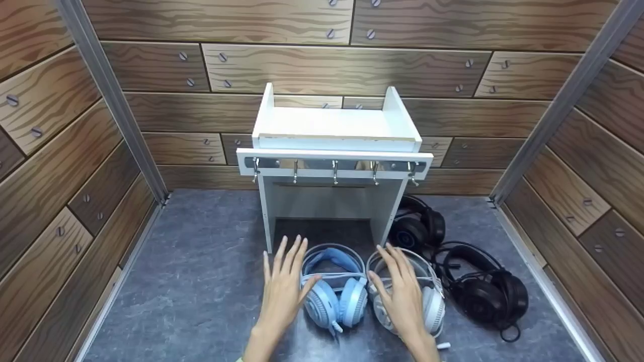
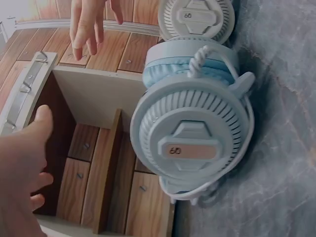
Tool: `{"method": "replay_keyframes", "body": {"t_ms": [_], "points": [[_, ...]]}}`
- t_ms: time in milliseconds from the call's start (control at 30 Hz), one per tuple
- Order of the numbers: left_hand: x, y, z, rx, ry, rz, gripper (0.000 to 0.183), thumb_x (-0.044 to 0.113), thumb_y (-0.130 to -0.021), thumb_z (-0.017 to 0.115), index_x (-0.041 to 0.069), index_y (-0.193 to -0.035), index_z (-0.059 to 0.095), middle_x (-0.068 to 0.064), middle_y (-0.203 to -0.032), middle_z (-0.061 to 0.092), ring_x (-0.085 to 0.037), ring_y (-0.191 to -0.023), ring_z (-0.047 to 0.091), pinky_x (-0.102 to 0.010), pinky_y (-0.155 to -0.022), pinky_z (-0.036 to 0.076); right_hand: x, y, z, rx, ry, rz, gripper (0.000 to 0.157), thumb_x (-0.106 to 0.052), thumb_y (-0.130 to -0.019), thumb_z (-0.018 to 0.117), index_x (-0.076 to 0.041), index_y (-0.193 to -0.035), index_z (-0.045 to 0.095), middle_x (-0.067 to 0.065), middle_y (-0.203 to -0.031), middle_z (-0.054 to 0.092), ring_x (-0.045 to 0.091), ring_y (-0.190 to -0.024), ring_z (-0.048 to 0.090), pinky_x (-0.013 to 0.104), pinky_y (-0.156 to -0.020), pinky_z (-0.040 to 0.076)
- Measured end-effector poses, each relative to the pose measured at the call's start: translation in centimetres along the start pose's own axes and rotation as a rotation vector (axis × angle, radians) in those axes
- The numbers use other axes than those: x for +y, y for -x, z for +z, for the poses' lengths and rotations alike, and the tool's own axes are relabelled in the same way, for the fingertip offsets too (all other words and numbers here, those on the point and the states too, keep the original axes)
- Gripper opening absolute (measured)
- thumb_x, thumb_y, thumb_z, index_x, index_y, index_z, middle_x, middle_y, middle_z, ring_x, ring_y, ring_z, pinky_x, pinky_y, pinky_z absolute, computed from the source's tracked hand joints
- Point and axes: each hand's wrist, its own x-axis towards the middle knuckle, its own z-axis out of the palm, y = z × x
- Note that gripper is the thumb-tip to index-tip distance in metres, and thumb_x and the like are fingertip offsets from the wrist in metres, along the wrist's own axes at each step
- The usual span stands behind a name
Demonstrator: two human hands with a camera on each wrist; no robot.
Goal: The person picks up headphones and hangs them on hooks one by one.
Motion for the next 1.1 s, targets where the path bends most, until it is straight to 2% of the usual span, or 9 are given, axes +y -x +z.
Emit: {"method": "replay_keyframes", "body": {"t_ms": [133, 200, 333, 467, 600, 800, 867, 1100], "points": [[0.0, -0.8, -0.6, 0.076, 0.108, 0.027, 0.056, 0.039, -0.086, 0.061, 0.018, -0.136, 0.046, 0.005, -0.135, 0.049, -0.022, -0.132, 0.035, -0.056, -0.108, 0.016, -0.2, 0.8, 0.2, 0.103, -0.067, 0.000, 0.041, -0.027, -0.083, 0.067, -0.021, -0.123, 0.058, -0.002, -0.121, 0.058, 0.017, -0.112, 0.053, 0.031, -0.090, 0.040], [-0.1, -1.1, -1.0, 0.122, 0.159, 0.047, 0.044, 0.031, -0.087, 0.061, 0.017, -0.128, 0.054, 0.006, -0.124, 0.058, -0.020, -0.125, 0.044, -0.052, -0.107, 0.022, -0.2, 1.4, 0.5, 0.118, -0.075, 0.020, 0.035, -0.026, -0.084, 0.067, -0.021, -0.117, 0.061, -0.005, -0.111, 0.062, 0.012, -0.099, 0.059, 0.026, -0.080, 0.045], [-0.3, -1.9, -1.8, 0.205, 0.208, 0.081, 0.023, 0.022, -0.089, 0.059, 0.017, -0.110, 0.066, 0.008, -0.104, 0.067, -0.015, -0.110, 0.057, -0.043, -0.103, 0.033, -0.4, 2.7, 1.4, 0.061, -0.099, 0.092, 0.028, -0.026, -0.084, 0.067, -0.022, -0.111, 0.062, -0.007, -0.098, 0.064, 0.002, -0.077, 0.060, 0.020, -0.063, 0.049], [-0.5, -2.9, -2.9, 0.264, 0.208, 0.097, 0.016, 0.019, -0.088, 0.058, 0.017, -0.100, 0.070, 0.008, -0.097, 0.068, -0.012, -0.100, 0.061, -0.034, -0.096, 0.042, -0.6, 3.7, 2.4, -0.024, -0.065, 0.129, 0.032, -0.028, -0.082, 0.069, -0.019, -0.111, 0.061, -0.006, -0.093, 0.064, 0.001, -0.067, 0.059, 0.022, -0.057, 0.047], [-0.6, -4.5, -4.3, 0.288, 0.203, 0.096, 0.016, 0.021, -0.089, 0.058, 0.019, -0.099, 0.070, 0.009, -0.095, 0.067, -0.008, -0.092, 0.060, -0.026, -0.083, 0.048, -0.9, 4.4, 3.2, -0.080, 0.011, 0.145, 0.037, -0.034, -0.081, 0.068, -0.017, -0.113, 0.060, -0.005, -0.096, 0.063, 0.008, -0.066, 0.060, 0.028, -0.056, 0.045], [-0.9, -6.7, -6.6, 0.306, 0.179, 0.094, 0.017, 0.023, -0.091, 0.055, 0.021, -0.100, 0.069, 0.012, -0.091, 0.066, -0.004, -0.084, 0.060, -0.023, -0.071, 0.051, -1.1, 5.1, 4.0, -0.156, 0.079, 0.173, 0.047, -0.041, -0.082, 0.065, -0.010, -0.116, 0.057, 0.007, -0.108, 0.063, 0.028, -0.087, 0.063, 0.044, -0.069, 0.048], [-1.0, -7.4, -7.3, 0.317, 0.168, 0.097, 0.017, 0.023, -0.091, 0.055, 0.021, -0.100, 0.069, 0.012, -0.091, 0.066, -0.005, -0.083, 0.060, -0.024, -0.070, 0.051, -1.3, 5.2, 4.2, -0.195, 0.089, 0.205, 0.052, -0.044, -0.083, 0.063, -0.008, -0.120, 0.054, 0.011, -0.113, 0.061, 0.033, -0.092, 0.062, 0.048, -0.071, 0.048], [-1.2, -10.4, -9.8, 0.364, 0.168, 0.108, 0.017, 0.020, -0.090, 0.057, 0.017, -0.102, 0.068, 0.006, -0.096, 0.067, -0.012, -0.089, 0.060, -0.027, -0.077, 0.051, -1.5, 5.5, 4.9, -0.288, 0.054, 0.268, 0.066, -0.048, -0.086, 0.056, -0.003, -0.133, 0.043, 0.018, -0.123, 0.054, 0.040, -0.091, 0.060, 0.051, -0.075, 0.047]]}}
